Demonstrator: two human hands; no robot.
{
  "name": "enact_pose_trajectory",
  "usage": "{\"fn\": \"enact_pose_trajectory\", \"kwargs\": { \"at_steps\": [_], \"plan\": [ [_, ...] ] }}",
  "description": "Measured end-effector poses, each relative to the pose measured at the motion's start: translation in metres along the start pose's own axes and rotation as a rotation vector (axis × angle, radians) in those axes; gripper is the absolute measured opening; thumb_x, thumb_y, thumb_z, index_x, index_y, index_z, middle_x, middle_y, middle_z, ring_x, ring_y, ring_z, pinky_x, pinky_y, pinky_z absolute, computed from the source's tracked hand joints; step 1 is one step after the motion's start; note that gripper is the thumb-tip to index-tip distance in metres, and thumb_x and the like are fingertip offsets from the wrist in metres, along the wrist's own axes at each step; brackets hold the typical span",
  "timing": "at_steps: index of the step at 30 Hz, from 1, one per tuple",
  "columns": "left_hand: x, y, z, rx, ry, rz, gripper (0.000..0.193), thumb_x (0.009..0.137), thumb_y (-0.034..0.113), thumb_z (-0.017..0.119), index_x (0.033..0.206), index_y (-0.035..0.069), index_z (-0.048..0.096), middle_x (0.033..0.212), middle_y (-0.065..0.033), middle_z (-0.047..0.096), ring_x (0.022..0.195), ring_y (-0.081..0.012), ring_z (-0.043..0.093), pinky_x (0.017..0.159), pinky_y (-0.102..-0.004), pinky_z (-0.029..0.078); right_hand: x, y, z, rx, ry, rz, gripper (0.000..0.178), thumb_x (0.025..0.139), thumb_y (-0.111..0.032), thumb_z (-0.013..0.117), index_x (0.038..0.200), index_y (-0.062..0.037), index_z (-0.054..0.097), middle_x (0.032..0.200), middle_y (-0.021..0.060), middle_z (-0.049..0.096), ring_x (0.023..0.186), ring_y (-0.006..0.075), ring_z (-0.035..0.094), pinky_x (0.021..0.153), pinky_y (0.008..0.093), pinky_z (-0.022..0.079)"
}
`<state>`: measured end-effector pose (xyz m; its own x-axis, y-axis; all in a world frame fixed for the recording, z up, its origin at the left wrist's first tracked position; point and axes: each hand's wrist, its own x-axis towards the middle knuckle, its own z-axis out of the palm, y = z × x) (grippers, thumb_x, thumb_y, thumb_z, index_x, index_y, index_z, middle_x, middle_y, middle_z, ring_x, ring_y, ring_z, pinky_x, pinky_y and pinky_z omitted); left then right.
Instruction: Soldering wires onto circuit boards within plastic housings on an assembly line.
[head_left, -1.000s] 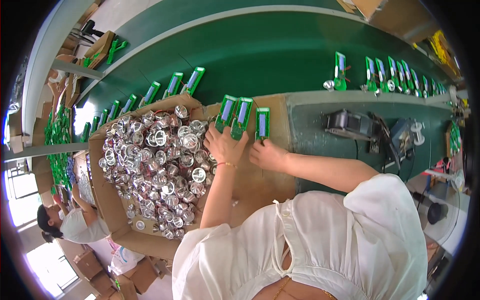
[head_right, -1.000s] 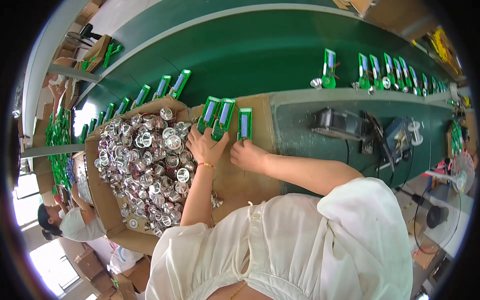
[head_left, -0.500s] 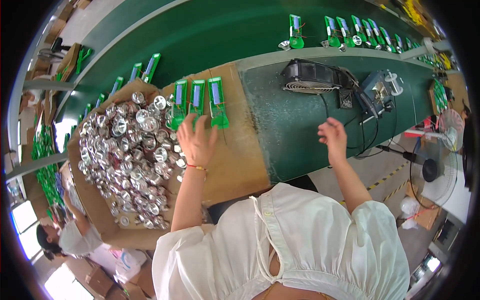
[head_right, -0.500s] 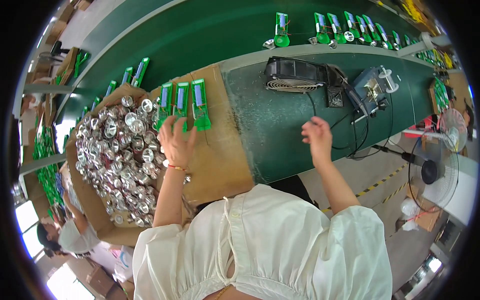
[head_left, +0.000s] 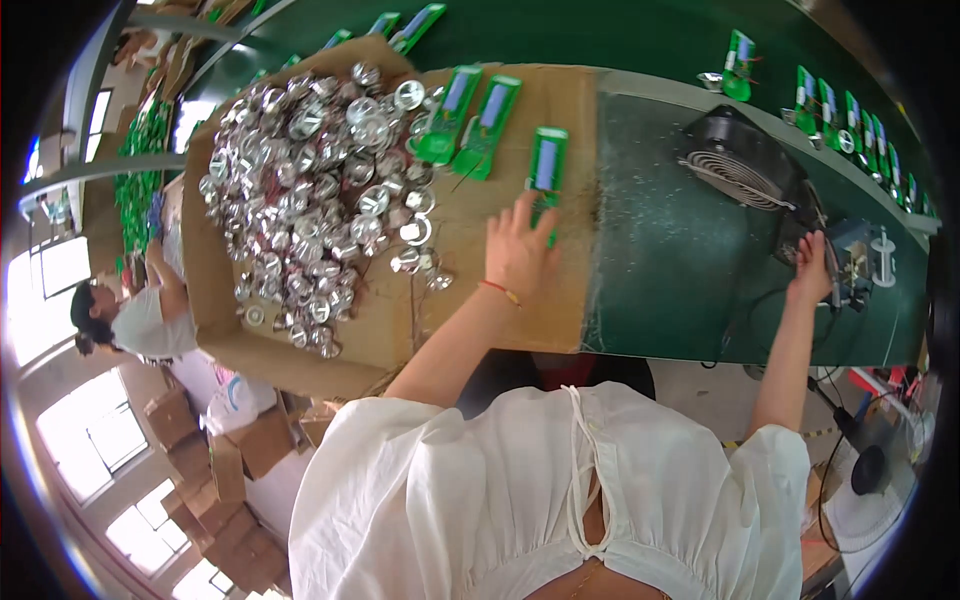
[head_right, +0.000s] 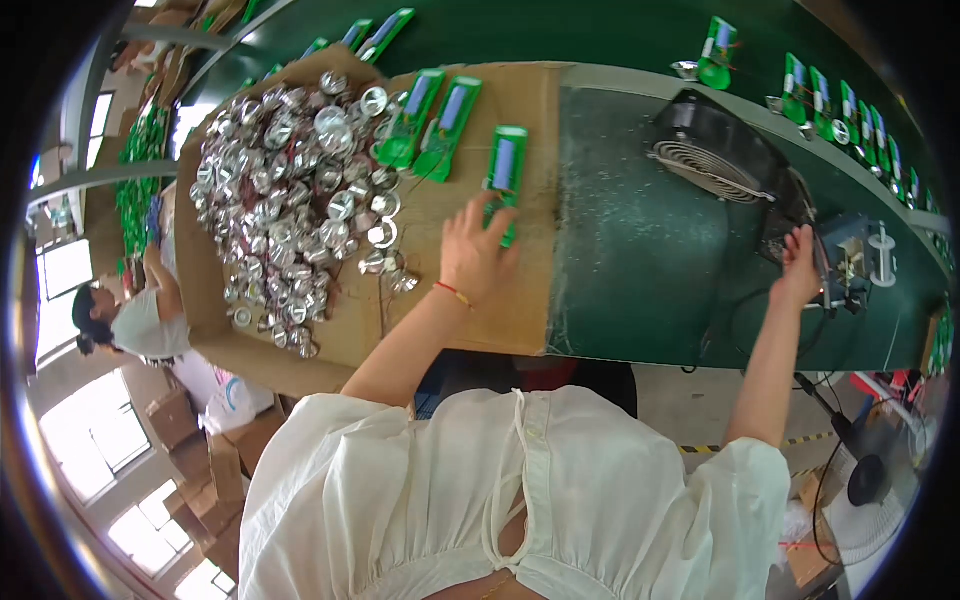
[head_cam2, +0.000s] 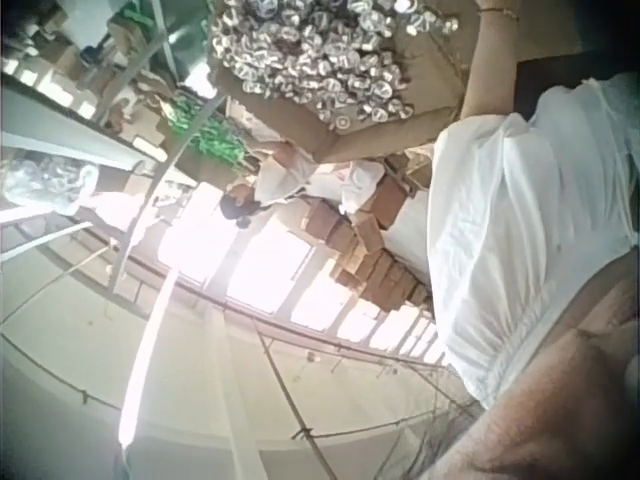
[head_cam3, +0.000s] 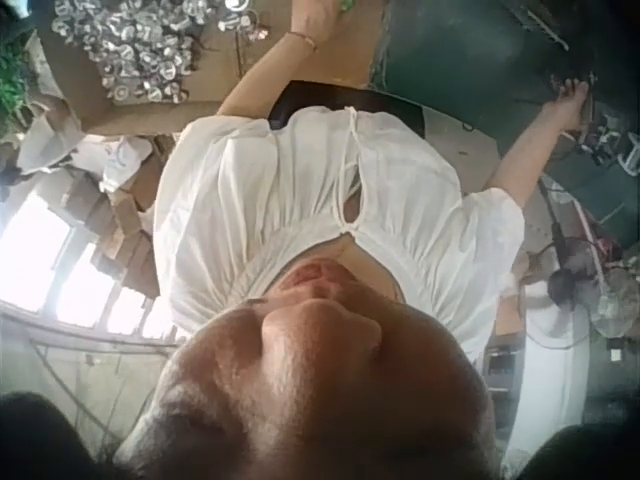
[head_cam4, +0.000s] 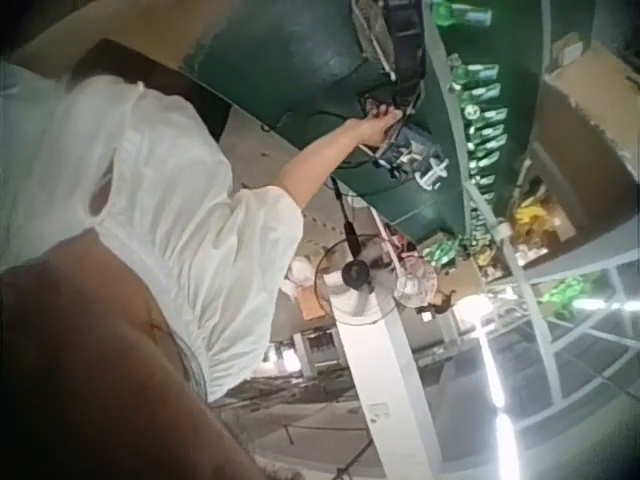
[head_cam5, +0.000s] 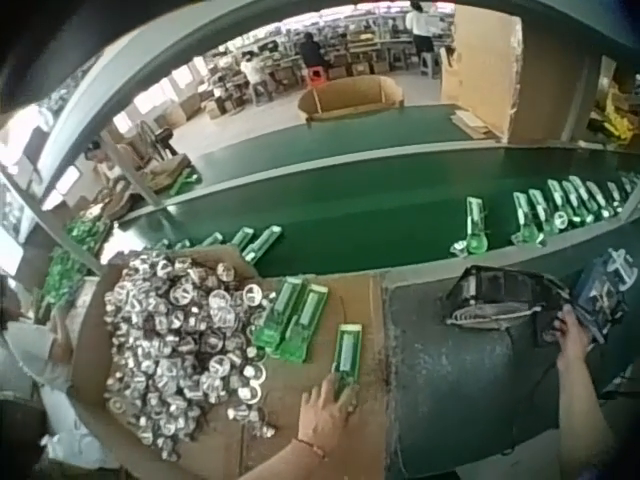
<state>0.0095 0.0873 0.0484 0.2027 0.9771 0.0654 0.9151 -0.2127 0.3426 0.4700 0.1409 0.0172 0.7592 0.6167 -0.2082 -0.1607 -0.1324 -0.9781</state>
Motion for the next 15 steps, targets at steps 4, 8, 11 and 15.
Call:
{"fn": "enact_pose_trajectory", "kwargs": {
  "at_steps": [4, 8, 11, 15],
  "plan": [
    [-0.035, 0.0, -0.009, -0.13, 0.005, 0.0, 0.043, 0.067, 0.026, 0.067, 0.105, 0.014, 0.052, 0.115, -0.0132, 0.045, 0.092, -0.0288, 0.052, 0.075, -0.0404, 0.041, 0.008, -0.003, 0.005, -0.223, -0.02, -0.156, 0.02, 0.076, -0.018, 0.07, 0.09, -0.0054, 0.063, 0.085, 0.0024, 0.064, 0.072, 0.0081, 0.059, 0.059, 0.0192, 0.044],
    [-0.059, -0.046, -0.04, -0.055, 0.196, -0.164, 0.032, 0.072, 0.027, 0.065, 0.098, 0.01, 0.056, 0.1, -0.0096, 0.053, 0.086, -0.0281, 0.052, 0.073, -0.0409, 0.041, -0.017, -0.013, -0.01, -0.286, -0.074, -0.193, 0.022, 0.08, -0.021, 0.065, 0.094, -0.0045, 0.058, 0.084, 0.0038, 0.063, 0.074, 0.0097, 0.059, 0.063, 0.0218, 0.045],
    [-0.066, -0.098, -0.039, 0.19, 0.176, -0.376, 0.019, 0.072, 0.025, 0.065, 0.084, 0.01, 0.061, 0.091, -0.0078, 0.053, 0.084, -0.0273, 0.05, 0.074, -0.0416, 0.039, -0.055, -0.027, -0.024, -0.3, -0.023, -0.304, 0.021, 0.081, -0.019, 0.063, 0.092, -0.0013, 0.057, 0.086, 0.0066, 0.063, 0.074, 0.0124, 0.059, 0.063, 0.0224, 0.045],
    [-0.049, -0.105, -0.026, 0.364, 0.134, -0.451, 0.019, 0.071, 0.025, 0.067, 0.082, 0.011, 0.061, 0.089, -0.0064, 0.05, 0.089, -0.0268, 0.047, 0.076, -0.0408, 0.038, -0.107, -0.034, -0.033, -0.177, -0.021, -0.505, 0.026, 0.083, -0.014, 0.06, 0.101, 0.0017, 0.05, 0.084, 0.0104, 0.061, 0.072, 0.0132, 0.059, 0.062, 0.0221, 0.045]
  ]
}}
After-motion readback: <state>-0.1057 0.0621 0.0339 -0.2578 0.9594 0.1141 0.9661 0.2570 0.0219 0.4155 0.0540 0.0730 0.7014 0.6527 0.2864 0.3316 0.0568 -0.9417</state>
